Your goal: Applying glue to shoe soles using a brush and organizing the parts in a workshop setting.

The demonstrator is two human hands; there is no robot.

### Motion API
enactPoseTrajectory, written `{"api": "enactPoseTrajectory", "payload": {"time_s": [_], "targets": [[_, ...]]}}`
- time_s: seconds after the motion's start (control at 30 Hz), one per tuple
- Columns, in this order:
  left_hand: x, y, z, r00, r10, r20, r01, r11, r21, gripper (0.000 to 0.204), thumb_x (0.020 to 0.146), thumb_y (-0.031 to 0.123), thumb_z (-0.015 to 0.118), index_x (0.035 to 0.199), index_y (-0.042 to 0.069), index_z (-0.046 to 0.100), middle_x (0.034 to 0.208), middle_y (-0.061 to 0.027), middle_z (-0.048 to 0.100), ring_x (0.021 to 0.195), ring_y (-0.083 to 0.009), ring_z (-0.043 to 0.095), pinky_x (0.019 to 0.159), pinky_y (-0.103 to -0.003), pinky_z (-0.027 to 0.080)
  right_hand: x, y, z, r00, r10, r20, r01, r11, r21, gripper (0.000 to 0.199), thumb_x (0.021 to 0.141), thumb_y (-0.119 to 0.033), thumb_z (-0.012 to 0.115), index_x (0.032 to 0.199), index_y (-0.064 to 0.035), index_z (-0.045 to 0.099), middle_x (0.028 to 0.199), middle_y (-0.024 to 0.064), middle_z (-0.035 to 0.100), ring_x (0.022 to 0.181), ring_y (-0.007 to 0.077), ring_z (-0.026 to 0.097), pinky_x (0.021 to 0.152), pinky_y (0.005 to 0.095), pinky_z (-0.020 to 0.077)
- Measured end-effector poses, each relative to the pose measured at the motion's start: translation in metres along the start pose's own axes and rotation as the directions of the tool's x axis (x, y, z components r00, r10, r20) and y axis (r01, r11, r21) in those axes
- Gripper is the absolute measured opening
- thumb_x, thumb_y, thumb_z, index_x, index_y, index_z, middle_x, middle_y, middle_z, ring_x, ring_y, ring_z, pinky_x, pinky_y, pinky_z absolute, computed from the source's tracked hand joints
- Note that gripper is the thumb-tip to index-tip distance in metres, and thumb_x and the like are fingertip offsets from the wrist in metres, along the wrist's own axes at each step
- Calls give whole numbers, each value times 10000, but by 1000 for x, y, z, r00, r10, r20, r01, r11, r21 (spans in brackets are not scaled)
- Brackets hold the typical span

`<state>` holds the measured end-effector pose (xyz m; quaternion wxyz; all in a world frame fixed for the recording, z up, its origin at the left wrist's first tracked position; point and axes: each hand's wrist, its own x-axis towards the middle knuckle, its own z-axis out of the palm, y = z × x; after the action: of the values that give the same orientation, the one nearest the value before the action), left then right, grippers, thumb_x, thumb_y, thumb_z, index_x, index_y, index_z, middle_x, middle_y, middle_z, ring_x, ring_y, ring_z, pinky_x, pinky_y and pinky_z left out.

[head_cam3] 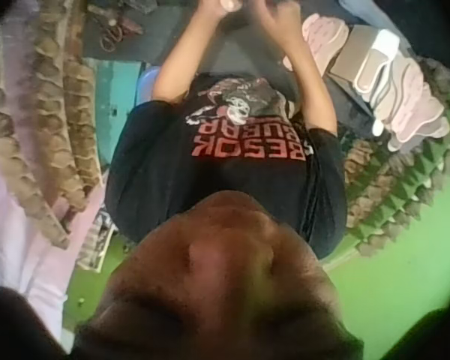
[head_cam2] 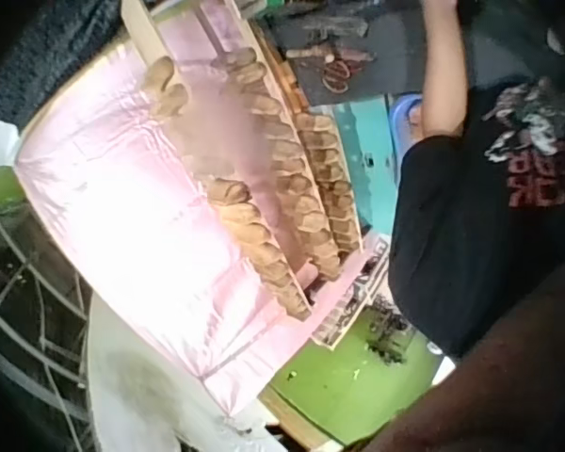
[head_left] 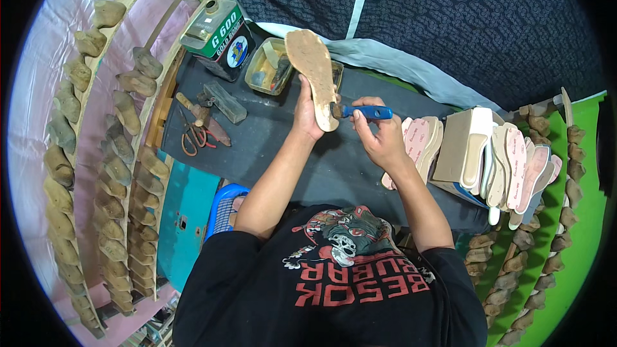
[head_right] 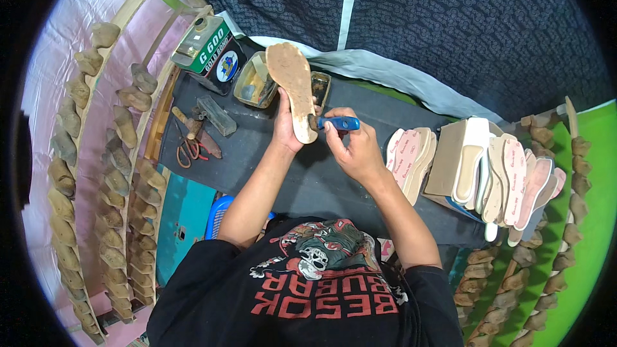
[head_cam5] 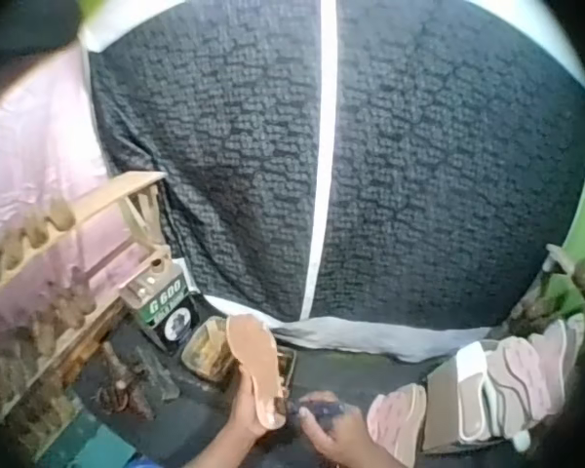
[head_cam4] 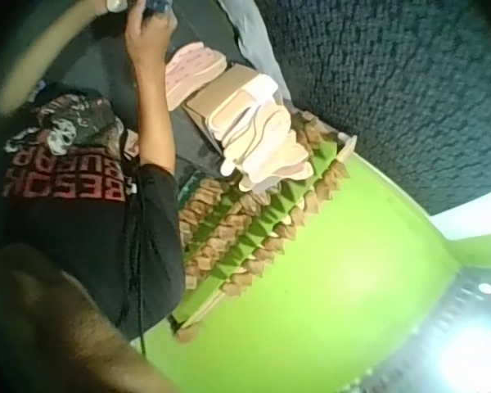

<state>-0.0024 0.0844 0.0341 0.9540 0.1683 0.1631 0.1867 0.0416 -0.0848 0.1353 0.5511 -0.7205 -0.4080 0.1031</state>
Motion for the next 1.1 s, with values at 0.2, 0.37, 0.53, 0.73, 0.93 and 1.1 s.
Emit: {"api": "enactPoseTrajectory", "payload": {"time_s": [0.2,0.37,0.53,0.73,0.93,1.1], "targets": [[1,-3,-1,1000,-25,-9,24,997,-75,629,976,681,463,1235,123,594,953,-89,654,770,-221,651,650,-338,563,-7,-14,1,975,-160,156,176,980,-95,143,957,-77,623,1079,-1,622,921,168,693,792,334,698,723,383,543],[2,-3,-5,997,-73,37,76,994,-79,643,970,682,482,1227,105,604,942,-97,670,759,-218,660,662,-341,581,-9,-14,-2,987,-106,124,120,987,-111,149,956,-80,620,1080,1,610,923,183,683,799,341,693,727,389,538],[1,-13,-9,977,-199,75,199,980,10,656,954,707,485,1210,124,641,984,-108,704,831,-226,712,717,-380,614,-3,-10,-8,989,-135,68,142,983,-117,166,958,-69,609,1109,0,596,937,190,675,801,357,685,734,397,533],[0,-14,-9,960,-254,115,254,967,13,663,947,708,500,1198,111,640,971,-117,701,810,-240,704,682,-376,604,-7,-16,-14,970,-115,214,133,989,-68,198,947,-43,624,1136,-4,580,995,184,654,895,377,662,798,417,519],[-4,-12,3,955,-269,128,273,962,-13,649,950,679,524,1205,90,617,923,-114,672,746,-225,663,640,-347,586,-21,-7,-25,926,-129,355,143,990,-13,192,956,-41,629,1141,-23,583,1023,167,633,930,368,651,825,417,514],[-14,-17,10,949,-300,93,293,952,85,638,958,672,519,1231,104,615,925,-105,677,766,-219,684,642,-348,589,-15,2,-35,951,-166,260,196,976,-91,184,961,-54,630,1136,-21,582,1028,164,638,920,365,649,820,413,520]]}}
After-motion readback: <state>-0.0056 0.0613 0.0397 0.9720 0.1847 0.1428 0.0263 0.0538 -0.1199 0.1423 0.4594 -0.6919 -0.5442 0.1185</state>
